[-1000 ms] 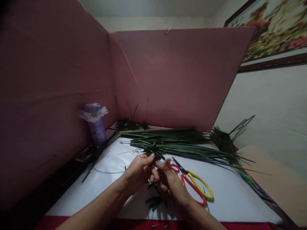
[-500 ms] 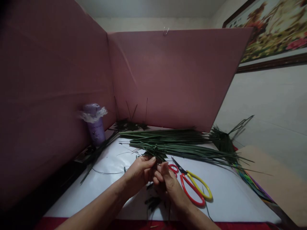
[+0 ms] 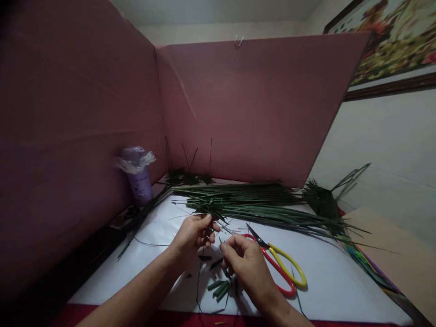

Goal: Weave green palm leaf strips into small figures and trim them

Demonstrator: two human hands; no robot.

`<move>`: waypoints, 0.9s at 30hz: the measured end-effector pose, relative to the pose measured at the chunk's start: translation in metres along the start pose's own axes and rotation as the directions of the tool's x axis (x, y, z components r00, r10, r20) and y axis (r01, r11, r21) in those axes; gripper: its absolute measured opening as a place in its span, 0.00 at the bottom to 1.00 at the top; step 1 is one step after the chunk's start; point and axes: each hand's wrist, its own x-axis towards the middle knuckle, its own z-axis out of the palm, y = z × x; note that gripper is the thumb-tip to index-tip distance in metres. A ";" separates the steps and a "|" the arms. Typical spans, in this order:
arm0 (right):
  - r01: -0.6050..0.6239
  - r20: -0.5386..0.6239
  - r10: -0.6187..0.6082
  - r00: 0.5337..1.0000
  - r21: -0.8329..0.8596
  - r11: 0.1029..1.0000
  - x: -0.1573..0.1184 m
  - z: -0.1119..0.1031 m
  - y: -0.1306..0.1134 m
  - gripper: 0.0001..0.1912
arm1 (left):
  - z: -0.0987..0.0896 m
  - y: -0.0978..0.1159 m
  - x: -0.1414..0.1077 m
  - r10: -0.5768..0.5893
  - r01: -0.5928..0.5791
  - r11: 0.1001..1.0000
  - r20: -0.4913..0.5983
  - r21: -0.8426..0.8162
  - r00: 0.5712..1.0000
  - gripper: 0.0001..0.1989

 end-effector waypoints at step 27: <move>0.158 -0.191 -0.267 0.945 -0.450 0.879 0.003 -0.026 -0.017 0.09 | 0.008 -0.023 -0.003 -0.029 -0.043 0.948 0.218 0.316 0.975 0.10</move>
